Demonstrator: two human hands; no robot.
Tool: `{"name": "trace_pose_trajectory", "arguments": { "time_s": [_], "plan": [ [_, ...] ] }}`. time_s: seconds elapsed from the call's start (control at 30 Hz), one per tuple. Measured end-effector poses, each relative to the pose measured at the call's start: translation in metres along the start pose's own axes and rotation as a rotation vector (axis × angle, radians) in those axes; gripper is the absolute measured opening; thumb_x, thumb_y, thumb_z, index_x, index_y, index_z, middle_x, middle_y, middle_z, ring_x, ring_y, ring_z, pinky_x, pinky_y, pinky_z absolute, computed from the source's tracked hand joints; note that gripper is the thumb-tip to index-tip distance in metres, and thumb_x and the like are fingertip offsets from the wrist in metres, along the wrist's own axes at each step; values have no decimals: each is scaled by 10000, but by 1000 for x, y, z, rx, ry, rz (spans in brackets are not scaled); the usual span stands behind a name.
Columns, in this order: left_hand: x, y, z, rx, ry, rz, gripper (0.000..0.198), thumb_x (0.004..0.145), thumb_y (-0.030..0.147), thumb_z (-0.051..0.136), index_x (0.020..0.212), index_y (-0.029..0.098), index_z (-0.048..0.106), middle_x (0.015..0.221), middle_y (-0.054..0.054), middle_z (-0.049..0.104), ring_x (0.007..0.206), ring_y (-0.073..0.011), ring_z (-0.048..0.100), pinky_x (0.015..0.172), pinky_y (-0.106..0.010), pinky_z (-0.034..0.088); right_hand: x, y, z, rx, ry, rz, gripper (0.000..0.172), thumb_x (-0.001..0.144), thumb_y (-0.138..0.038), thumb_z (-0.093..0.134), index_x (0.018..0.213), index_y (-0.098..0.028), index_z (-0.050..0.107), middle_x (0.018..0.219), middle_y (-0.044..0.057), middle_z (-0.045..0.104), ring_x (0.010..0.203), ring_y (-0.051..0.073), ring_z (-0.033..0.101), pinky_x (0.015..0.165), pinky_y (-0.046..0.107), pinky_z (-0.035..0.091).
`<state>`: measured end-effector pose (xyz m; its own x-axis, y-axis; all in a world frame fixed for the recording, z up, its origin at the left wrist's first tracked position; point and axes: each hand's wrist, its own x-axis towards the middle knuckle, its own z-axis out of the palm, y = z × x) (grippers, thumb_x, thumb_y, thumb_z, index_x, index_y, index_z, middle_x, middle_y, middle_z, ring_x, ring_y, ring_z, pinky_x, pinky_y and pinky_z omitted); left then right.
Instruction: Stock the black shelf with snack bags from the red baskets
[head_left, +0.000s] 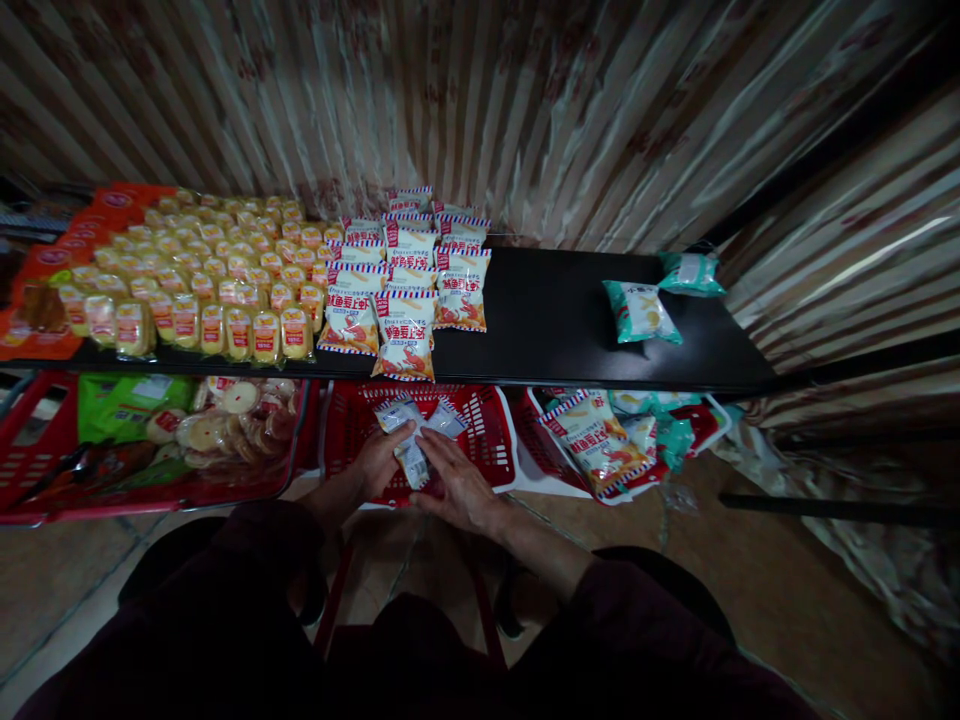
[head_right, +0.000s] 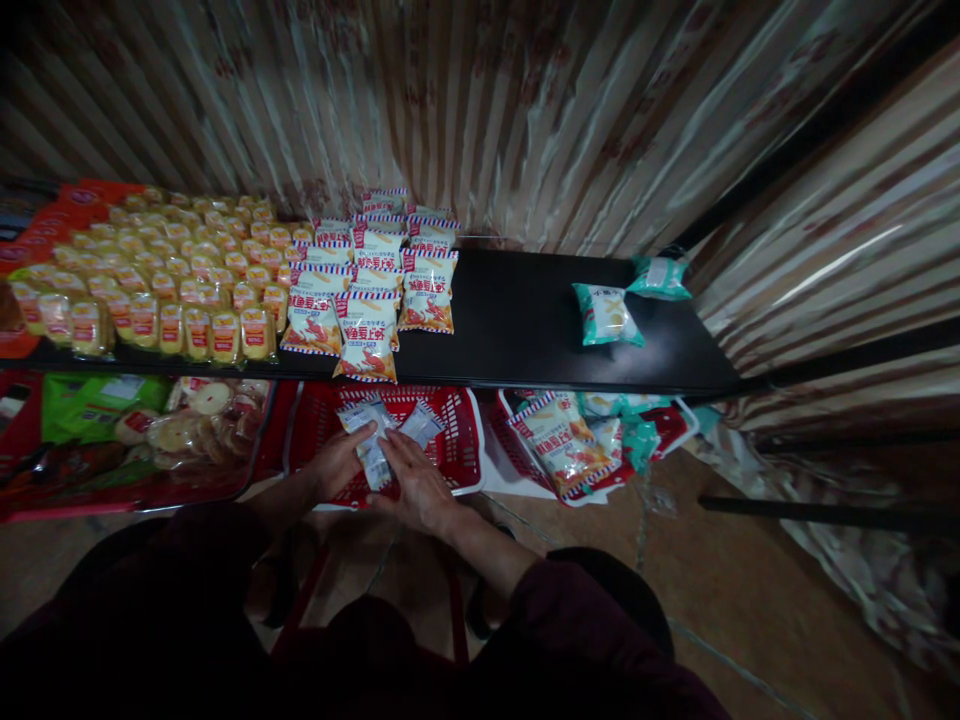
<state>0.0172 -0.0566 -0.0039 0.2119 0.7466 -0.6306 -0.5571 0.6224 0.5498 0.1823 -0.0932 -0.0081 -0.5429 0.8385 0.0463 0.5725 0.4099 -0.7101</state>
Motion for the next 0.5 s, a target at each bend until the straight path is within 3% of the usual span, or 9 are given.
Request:
{"name": "trace_pose_trajectory", "arguments": {
  "time_s": [0.13,0.23,0.37,0.5],
  "plan": [
    [5,-1,-7,-6,15,-39,373,650,220,766,982,111,635,840,-88,719,777,-228,689,757,-352,537,3,-3,-2,149,77,14,533,861,-402,543,1349,-210,443,1381,136,482,1296,250,422,1071,474,355],
    [6,-2,-9,3,5,-56,378,648,189,756,1000,121,635,853,-86,725,763,-229,692,756,-369,544,9,4,-4,308,273,232,398,876,-408,507,1224,-221,549,1241,114,594,1151,227,550,1006,438,420],
    [3,-4,-9,85,-61,-84,383,631,190,768,989,116,654,872,-98,730,789,-223,694,766,-340,543,22,14,-7,768,395,595,420,729,-492,673,1059,-237,624,1115,70,661,1049,208,611,941,376,467],
    [-1,-5,-8,197,-105,-171,366,634,218,768,965,107,660,822,-109,730,701,-223,692,680,-329,547,31,15,-14,1191,344,746,387,602,-525,764,803,-209,665,824,21,713,767,161,653,718,284,516]
  ]
}}
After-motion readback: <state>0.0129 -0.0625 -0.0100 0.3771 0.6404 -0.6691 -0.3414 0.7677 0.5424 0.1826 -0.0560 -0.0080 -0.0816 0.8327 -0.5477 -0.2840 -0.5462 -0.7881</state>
